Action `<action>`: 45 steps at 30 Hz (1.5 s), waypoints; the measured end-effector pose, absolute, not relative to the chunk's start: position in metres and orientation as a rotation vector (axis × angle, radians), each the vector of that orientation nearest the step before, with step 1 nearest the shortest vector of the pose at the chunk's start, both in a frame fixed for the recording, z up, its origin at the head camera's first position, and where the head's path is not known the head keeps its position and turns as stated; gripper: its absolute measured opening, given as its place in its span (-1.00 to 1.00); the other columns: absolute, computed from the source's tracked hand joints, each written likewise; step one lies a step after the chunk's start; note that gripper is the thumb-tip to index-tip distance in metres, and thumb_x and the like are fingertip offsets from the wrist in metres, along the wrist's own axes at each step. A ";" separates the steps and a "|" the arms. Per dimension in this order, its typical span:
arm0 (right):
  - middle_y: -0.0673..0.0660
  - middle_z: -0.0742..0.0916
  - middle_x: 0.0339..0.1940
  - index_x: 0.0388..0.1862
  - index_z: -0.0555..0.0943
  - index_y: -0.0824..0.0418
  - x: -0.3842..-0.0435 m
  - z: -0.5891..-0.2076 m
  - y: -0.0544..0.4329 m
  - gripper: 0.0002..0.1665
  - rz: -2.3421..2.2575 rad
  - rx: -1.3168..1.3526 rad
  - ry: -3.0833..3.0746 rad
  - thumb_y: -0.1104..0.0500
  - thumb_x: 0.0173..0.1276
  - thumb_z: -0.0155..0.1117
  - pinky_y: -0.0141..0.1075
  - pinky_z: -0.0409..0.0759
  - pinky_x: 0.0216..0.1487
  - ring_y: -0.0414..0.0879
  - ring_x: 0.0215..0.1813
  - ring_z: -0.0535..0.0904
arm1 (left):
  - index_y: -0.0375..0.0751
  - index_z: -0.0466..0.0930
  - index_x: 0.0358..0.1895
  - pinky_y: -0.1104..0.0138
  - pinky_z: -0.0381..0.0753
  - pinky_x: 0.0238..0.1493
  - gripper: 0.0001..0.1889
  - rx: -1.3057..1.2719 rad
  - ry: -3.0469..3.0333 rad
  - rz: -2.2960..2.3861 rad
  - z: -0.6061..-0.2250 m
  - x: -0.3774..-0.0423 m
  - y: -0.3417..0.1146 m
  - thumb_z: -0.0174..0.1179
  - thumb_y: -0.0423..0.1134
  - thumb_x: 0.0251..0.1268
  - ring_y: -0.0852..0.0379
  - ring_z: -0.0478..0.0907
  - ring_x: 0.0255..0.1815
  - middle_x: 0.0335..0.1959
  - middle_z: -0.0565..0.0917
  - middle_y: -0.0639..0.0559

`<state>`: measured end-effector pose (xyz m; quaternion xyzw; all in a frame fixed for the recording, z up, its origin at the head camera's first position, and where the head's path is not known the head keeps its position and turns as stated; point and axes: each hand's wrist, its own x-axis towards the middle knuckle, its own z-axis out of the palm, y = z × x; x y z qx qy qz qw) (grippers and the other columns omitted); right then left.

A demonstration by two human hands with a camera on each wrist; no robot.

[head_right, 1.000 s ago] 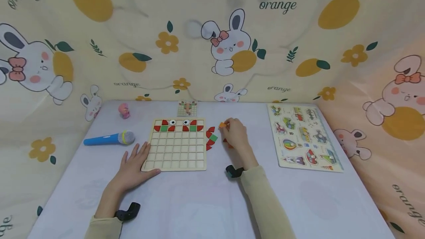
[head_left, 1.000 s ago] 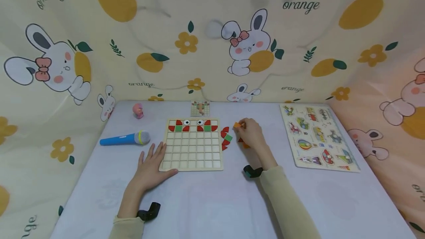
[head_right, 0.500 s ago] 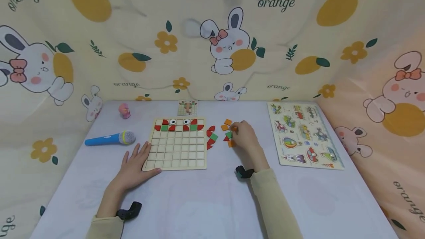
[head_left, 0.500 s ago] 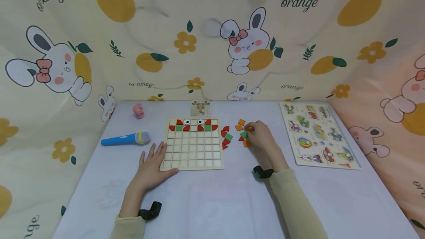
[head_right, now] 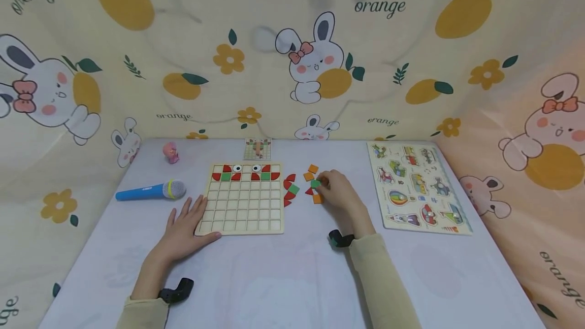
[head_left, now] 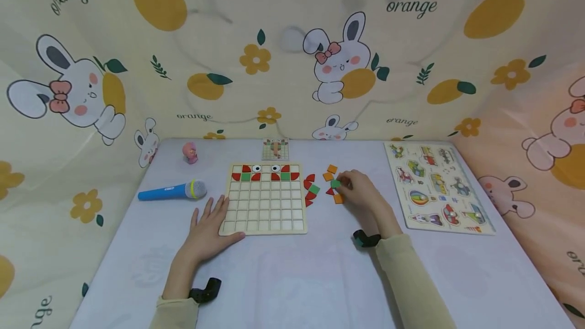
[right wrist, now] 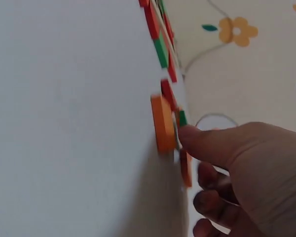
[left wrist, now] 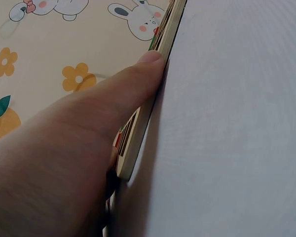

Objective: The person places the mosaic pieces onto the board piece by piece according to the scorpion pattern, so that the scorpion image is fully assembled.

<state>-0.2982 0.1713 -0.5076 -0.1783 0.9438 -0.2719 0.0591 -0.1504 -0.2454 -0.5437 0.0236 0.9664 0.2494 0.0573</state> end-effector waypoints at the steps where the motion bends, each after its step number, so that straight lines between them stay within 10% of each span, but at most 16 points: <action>1: 0.21 0.69 -0.13 0.14 0.69 0.35 -0.297 -0.508 0.168 -0.67 -0.840 -0.527 2.874 0.19 0.52 0.38 -0.09 0.61 -0.03 0.08 -0.10 0.55 | -0.28 -0.02 0.73 -0.38 -0.46 0.62 0.24 0.071 2.929 0.757 -0.544 -0.150 -0.245 0.30 0.47 0.24 -0.35 -0.31 0.77 0.76 -0.02 -0.23; 23: 0.02 0.65 -0.34 0.10 0.74 0.23 -0.271 -0.517 -0.013 -0.70 -1.143 -0.783 2.702 0.12 0.50 0.44 -0.34 0.53 -0.24 -0.11 -0.27 0.52 | -0.25 -0.03 0.73 -0.38 -0.46 0.62 0.24 0.087 2.916 0.751 -0.550 -0.151 -0.241 0.26 0.51 0.24 -0.33 -0.30 0.77 0.76 -0.01 -0.20; 45: 0.04 0.76 -0.39 -0.01 0.75 0.25 -0.270 -0.530 -0.045 -0.82 -1.141 -0.692 2.831 0.21 0.50 0.39 -0.33 0.62 -0.29 -0.17 -0.37 0.60 | -0.23 -0.02 0.73 -0.36 -0.46 0.63 0.23 0.077 2.933 0.749 -0.548 -0.152 -0.247 0.27 0.50 0.24 -0.31 -0.30 0.78 0.77 -0.02 -0.18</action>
